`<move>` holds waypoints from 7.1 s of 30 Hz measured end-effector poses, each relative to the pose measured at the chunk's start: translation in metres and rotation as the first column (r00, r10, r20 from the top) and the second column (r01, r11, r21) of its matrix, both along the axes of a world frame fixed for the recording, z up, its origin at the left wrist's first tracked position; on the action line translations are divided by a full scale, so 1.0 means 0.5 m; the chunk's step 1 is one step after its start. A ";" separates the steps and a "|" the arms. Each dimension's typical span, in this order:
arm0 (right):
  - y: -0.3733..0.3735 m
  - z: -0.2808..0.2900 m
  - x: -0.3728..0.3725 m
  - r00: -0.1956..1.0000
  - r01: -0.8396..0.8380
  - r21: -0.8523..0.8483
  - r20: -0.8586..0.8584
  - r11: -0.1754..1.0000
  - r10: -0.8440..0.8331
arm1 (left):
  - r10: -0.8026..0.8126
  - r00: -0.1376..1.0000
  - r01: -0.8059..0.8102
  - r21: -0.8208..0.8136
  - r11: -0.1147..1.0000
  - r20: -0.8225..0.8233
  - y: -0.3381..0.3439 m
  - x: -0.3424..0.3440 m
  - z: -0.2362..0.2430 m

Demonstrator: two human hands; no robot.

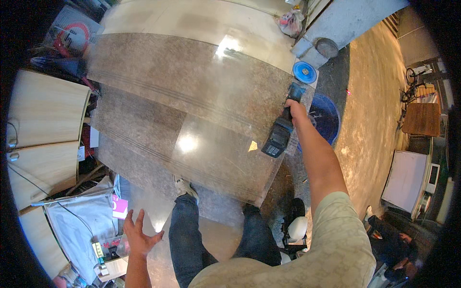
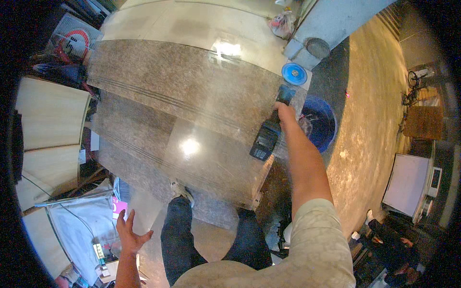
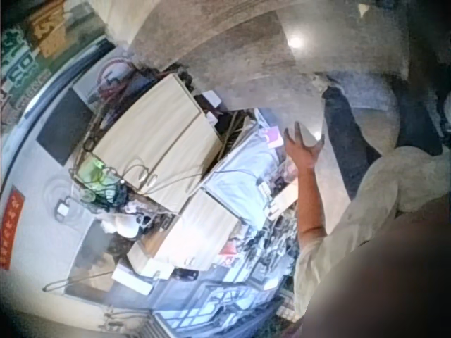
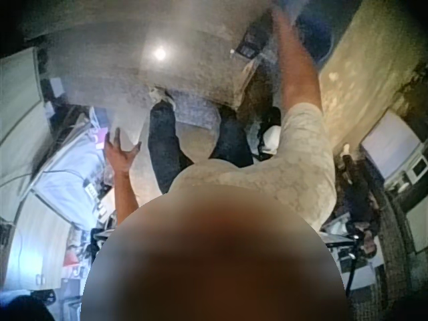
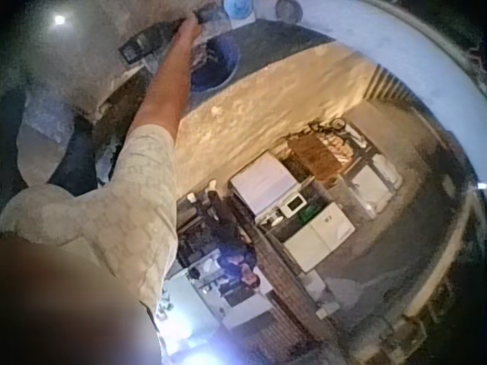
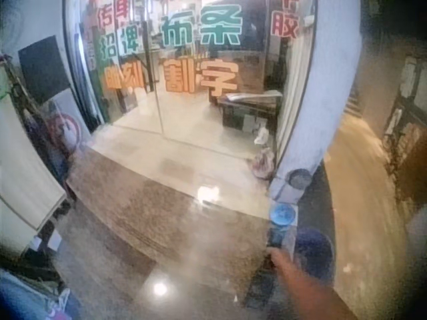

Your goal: The person uses a handheld angle grinder to cut a rectangular acrylic sheet on a workbench, then moves to a cutting mat to measure and mark another acrylic sheet with a ruler and marker. The person handles the acrylic pieces and tools throughout.

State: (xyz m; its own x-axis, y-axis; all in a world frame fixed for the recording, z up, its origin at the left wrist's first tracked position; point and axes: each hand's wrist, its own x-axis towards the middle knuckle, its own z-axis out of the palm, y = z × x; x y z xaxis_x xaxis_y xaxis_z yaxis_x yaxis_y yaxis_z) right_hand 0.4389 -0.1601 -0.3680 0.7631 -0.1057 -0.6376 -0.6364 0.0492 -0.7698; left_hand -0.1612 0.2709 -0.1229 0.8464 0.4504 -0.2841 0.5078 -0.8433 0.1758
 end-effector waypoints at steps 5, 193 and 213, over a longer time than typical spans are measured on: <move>-0.022 -0.039 0.018 0.998 -0.045 -0.164 0.024 0.985 0.050 | 0.012 1.000 -0.012 -0.022 1.000 0.021 -0.015 0.049 0.017; 1.408 1.216 -0.345 -0.228 -0.710 -0.702 0.306 0.057 0.924 | 0.299 0.911 -0.345 -0.128 0.930 -0.285 0.919 0.315 0.492; 1.312 0.956 0.085 -0.005 -0.762 -0.638 -0.166 -0.111 0.986 | 0.576 0.662 -0.748 -0.377 0.546 -0.479 1.081 0.198 0.709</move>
